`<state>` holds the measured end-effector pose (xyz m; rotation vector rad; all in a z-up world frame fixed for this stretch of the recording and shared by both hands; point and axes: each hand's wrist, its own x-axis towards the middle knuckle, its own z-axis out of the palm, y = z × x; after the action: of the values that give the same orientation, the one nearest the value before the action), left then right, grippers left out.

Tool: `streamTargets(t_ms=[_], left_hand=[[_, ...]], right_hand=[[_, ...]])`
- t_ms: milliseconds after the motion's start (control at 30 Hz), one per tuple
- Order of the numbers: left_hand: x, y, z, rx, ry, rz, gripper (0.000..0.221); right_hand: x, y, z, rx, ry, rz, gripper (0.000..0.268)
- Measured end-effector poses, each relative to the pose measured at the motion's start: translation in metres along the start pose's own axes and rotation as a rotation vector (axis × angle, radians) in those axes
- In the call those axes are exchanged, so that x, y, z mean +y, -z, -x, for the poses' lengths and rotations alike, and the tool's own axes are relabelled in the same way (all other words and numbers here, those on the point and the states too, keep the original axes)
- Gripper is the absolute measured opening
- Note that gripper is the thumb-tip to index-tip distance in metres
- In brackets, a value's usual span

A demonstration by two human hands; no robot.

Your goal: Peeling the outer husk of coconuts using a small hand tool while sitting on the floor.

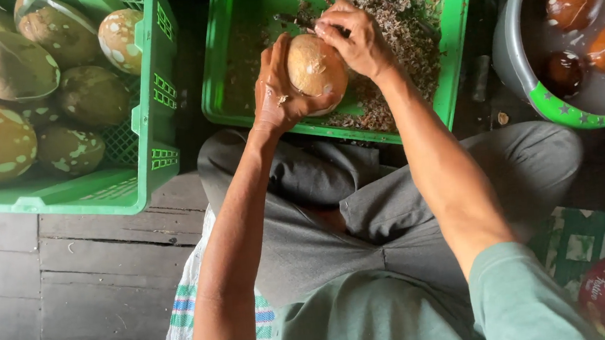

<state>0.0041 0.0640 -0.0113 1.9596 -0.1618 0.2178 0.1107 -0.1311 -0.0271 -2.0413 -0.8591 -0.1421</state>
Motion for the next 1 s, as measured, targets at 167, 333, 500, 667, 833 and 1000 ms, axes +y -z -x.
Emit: streamTargets(t_ms=[167, 333, 500, 667, 833, 1000], left_hand=[[0.011, 0.004, -0.004, 0.034, -0.011, 0.019, 0.099], [0.009, 0.001, -0.002, -0.024, 0.037, 0.044, 0.109], [0.009, 0.002, -0.002, 0.002, -0.017, -0.022, 0.11], [0.003, -0.001, -0.007, 0.077, -0.061, -0.035, 0.107], [0.011, -0.001, -0.001, 0.006, -0.045, 0.015, 0.108], [0.002, -0.001, 0.0, -0.003, -0.05, 0.032, 0.109]], right_hand=[[-0.056, 0.0, -0.005, 0.031, 0.203, 0.147, 0.034], [-0.067, 0.014, -0.007, -0.001, 0.129, 0.096, 0.02], [-0.055, 0.012, -0.007, 0.088, 0.099, 0.071, 0.025], [-0.069, 0.003, -0.003, 0.05, 0.125, -0.159, 0.016], [-0.047, 0.016, 0.004, 0.065, -0.008, -0.029, 0.024], [-0.035, 0.017, 0.002, 0.051, 0.011, 0.058, 0.022]])
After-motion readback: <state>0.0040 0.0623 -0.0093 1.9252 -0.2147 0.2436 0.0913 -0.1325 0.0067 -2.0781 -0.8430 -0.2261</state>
